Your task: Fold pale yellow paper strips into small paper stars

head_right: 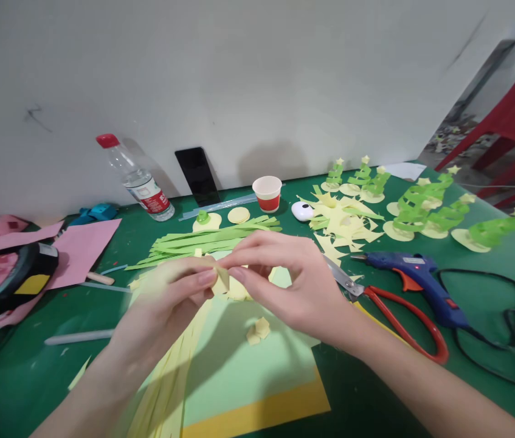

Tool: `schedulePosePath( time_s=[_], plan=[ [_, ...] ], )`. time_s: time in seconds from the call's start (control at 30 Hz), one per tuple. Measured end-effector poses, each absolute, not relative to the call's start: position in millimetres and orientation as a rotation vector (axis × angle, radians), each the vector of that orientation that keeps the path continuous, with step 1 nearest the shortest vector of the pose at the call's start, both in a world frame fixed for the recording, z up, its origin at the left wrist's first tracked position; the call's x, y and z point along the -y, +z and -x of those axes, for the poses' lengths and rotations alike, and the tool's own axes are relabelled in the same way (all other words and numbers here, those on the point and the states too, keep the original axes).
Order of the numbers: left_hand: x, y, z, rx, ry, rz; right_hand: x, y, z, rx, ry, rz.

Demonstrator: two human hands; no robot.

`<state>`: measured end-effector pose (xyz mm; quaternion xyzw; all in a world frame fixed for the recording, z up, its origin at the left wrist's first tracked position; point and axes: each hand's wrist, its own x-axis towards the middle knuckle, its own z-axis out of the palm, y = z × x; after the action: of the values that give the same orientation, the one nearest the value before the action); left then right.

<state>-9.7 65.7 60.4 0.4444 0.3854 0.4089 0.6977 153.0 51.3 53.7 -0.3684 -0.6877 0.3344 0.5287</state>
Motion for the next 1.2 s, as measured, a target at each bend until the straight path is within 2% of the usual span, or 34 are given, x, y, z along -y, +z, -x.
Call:
schedulePosePath(
  time_s=[0.3, 0.47, 0.57, 0.77, 0.87, 1.03, 1.2],
  plan=[
    [-69, 55, 10, -0.774, 0.786, -0.844, -56, 50, -167, 2.112, -0.133, 0.634],
    [-67, 53, 8, -0.792, 0.822, -0.877, -55, 49, -169, 2.133, -0.326, 0.67],
    [-66, 52, 10, -0.857, 0.937, -1.008, -53, 50, -165, 2.073, -0.172, 0.744],
    [-61, 52, 16, -0.971, 1.109, -1.577, -49, 57, -156, 1.812, 0.582, 1.085],
    [-59, 57, 13, -0.993, 1.116, -1.731, -48, 60, -154, 1.711, 0.837, 1.183],
    [-59, 61, 8, -1.028, 1.086, -1.654, -47, 58, -152, 1.626, 0.944, 1.17],
    [-61, 54, 12, -1.01, 1.028, -1.365, -48, 64, -153, 1.771, 0.941, 1.14]
  ],
)
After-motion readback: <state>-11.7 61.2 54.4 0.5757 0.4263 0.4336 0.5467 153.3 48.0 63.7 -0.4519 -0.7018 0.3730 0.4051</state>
